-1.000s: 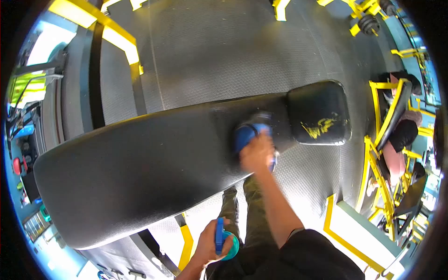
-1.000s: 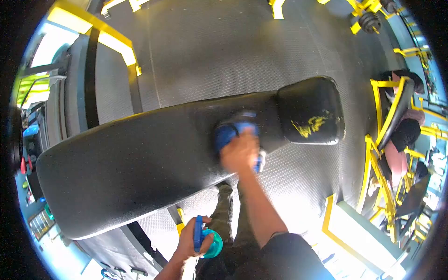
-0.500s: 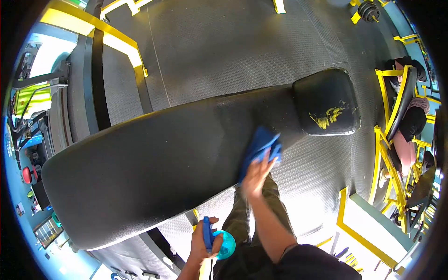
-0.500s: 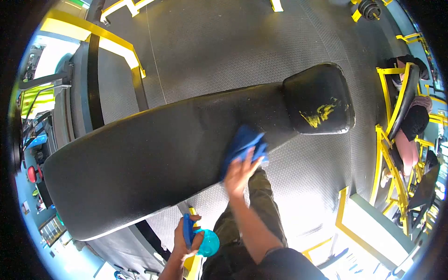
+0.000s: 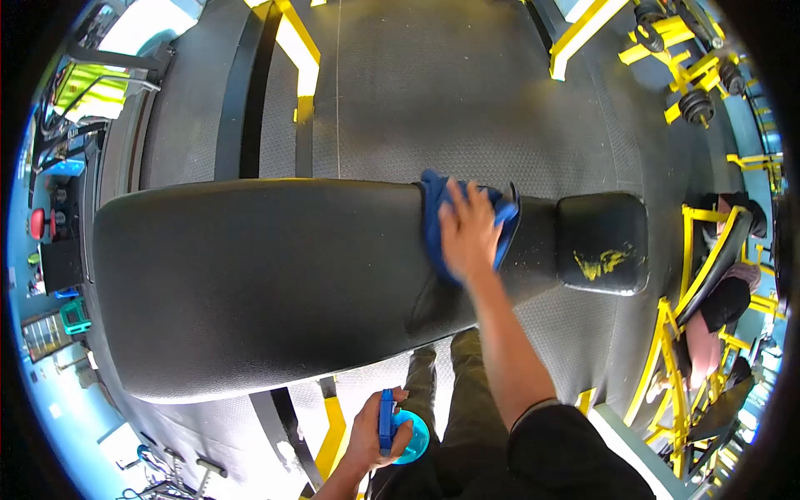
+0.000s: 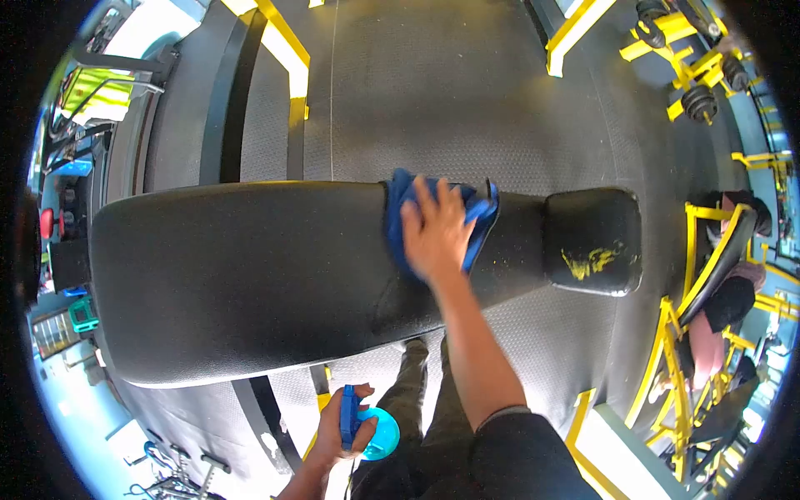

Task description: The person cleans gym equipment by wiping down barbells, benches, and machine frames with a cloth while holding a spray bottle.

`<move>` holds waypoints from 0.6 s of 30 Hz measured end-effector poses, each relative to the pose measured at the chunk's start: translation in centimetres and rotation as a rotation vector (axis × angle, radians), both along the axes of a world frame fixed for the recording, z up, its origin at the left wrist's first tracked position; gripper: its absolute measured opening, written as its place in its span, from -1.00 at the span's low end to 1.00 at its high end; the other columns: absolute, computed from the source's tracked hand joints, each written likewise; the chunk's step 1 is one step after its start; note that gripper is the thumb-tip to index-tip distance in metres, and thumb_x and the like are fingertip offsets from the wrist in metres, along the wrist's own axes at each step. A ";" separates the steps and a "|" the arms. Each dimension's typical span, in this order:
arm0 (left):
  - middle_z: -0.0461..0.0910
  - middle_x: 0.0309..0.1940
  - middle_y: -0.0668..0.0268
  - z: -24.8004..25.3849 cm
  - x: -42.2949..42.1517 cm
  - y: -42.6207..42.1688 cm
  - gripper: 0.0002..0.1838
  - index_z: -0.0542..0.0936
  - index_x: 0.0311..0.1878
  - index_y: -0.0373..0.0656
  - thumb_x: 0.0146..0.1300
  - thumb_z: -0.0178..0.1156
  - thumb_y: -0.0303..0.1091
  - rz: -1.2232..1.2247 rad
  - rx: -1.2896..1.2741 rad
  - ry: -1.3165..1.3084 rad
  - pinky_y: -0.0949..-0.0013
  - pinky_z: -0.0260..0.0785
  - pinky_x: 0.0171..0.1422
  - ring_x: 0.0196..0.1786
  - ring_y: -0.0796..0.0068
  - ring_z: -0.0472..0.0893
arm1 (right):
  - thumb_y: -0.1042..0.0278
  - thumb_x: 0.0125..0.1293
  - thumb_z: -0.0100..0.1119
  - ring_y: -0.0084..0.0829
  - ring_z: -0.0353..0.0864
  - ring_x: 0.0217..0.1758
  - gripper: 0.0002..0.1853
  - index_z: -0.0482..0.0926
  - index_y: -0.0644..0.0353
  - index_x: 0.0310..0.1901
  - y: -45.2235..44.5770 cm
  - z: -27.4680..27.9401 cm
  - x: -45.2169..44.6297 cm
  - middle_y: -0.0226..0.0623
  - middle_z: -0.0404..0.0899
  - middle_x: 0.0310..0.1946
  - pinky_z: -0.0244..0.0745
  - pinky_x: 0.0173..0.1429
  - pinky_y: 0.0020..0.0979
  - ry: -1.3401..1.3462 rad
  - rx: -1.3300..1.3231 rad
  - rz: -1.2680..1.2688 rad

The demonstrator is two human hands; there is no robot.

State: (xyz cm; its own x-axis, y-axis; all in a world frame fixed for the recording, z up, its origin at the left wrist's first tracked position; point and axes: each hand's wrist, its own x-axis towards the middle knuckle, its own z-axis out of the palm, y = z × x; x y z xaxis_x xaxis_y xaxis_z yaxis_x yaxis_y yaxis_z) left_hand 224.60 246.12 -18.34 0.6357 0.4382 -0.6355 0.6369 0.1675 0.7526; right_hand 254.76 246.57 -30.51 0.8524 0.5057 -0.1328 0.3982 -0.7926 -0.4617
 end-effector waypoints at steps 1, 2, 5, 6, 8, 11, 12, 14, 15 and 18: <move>0.57 -0.13 0.21 0.1 0.0 -0.1 -0.49 0.45 0.08 -0.18 0.00 0.27 -0.31 -0.021 0.005 0.028 0.38 0.45 -0.06 -0.22 0.41 0.59 | -0.11 0.38 -0.12 0.04 -0.04 0.53 -0.40 0.20 -0.22 0.43 -1.0 1.4 -3.1 -0.06 0.06 0.46 -0.13 0.44 0.29 -0.022 0.129 0.092; 0.57 -0.16 0.17 0.6 0.5 0.2 -0.47 0.44 0.09 -0.18 0.01 0.26 -0.25 -0.028 -0.020 0.046 0.32 0.45 -0.06 -0.20 0.33 0.60 | -0.14 0.29 0.00 0.08 -0.04 0.53 -0.41 0.38 -0.16 0.32 -2.7 2.5 -6.4 -0.01 0.05 0.46 -0.09 0.41 0.33 0.025 0.164 0.178; 0.57 -0.19 0.12 1.6 1.1 0.9 -0.48 0.45 0.08 -0.18 0.03 0.25 -0.20 -0.165 0.058 0.026 0.27 0.45 -0.08 -0.24 0.23 0.59 | -0.09 0.20 0.11 0.00 -0.15 0.57 -0.50 0.60 0.11 0.03 -11.4 0.4 -11.9 0.01 0.00 0.47 -0.12 0.41 0.32 0.143 0.059 0.277; 0.60 -0.11 0.16 2.8 1.8 1.6 -0.46 0.45 0.11 -0.16 0.04 0.31 -0.22 -0.194 0.015 0.050 0.30 0.45 0.03 -0.09 0.29 0.61 | -0.06 0.22 0.09 -0.03 -0.17 0.58 -0.49 0.57 0.15 0.06 -13.3 -1.2 -10.9 0.02 0.00 0.47 -0.12 0.41 0.32 0.140 -0.018 0.260; 0.61 -0.14 0.16 3.9 2.1 1.8 -0.49 0.47 0.08 -0.16 0.04 0.31 -0.21 -0.166 0.009 0.074 0.30 0.45 0.02 -0.11 0.30 0.62 | 0.02 0.28 0.05 -0.12 -0.16 0.58 -0.49 0.50 0.15 0.17 -12.9 -4.2 -6.7 -0.04 0.00 0.48 -0.06 0.40 0.31 0.039 -0.134 0.004; 0.61 -0.31 0.11 3.9 2.4 1.2 -0.57 0.50 -0.03 -0.18 0.05 0.26 -0.20 -0.112 0.057 0.026 0.25 0.46 -0.10 -0.28 0.17 0.63 | 0.16 0.26 0.04 -0.17 -0.11 0.57 -0.47 0.41 0.08 0.27 -3.9 -1.4 -0.3 -0.19 0.04 0.49 -0.02 0.39 0.31 0.130 -0.093 -0.172; 0.61 -0.32 0.12 4.4 2.7 1.1 -0.59 0.50 -0.04 -0.18 0.06 0.27 -0.21 -0.076 0.064 -0.015 0.28 0.46 -0.12 -0.30 0.21 0.63 | 0.17 0.21 0.08 -0.16 -0.12 0.57 -0.47 0.44 0.05 0.25 -1.4 0.0 -0.7 -0.21 0.01 0.50 -0.02 0.37 0.36 0.101 0.004 -0.004; 0.61 -0.33 0.14 5.3 3.6 1.2 -0.60 0.50 -0.03 -0.19 0.08 0.31 -0.26 -0.022 0.033 -0.048 0.33 0.46 -0.14 -0.32 0.32 0.63 | 0.04 0.16 0.19 0.01 -0.15 0.57 -0.34 0.32 -0.21 0.34 1.6 4.8 -5.2 -0.15 -0.08 0.52 -0.04 0.32 0.46 0.031 0.084 0.380; 0.62 -0.31 0.14 4.8 3.4 1.1 -0.58 0.50 0.00 -0.19 0.08 0.32 -0.28 0.011 0.104 -0.107 0.35 0.47 -0.14 -0.30 0.37 0.63 | -0.08 0.16 0.21 0.06 -0.11 0.55 -0.26 0.22 -0.31 0.40 0.9 6.7 -7.7 -0.10 -0.06 0.51 0.06 0.27 0.46 0.034 0.166 0.515; 0.60 -0.34 0.17 5.9 4.1 1.1 -0.54 0.50 0.04 -0.18 0.04 0.31 -0.30 0.147 0.205 -0.153 0.35 0.47 -0.16 -0.32 0.34 0.62 | -0.22 0.05 0.28 0.12 0.08 0.49 -0.30 0.42 -0.33 0.28 -7.2 3.8 -10.4 -0.04 0.18 0.41 0.29 0.16 0.29 0.110 0.286 0.668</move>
State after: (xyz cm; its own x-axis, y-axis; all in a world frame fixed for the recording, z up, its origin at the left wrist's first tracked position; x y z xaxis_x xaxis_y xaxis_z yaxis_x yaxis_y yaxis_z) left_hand 228.74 247.20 -12.47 0.6371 0.6423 -0.4261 0.4938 0.0844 0.8655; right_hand 244.35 239.42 -26.68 0.3394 0.9405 0.0150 0.6936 -0.2395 -0.6794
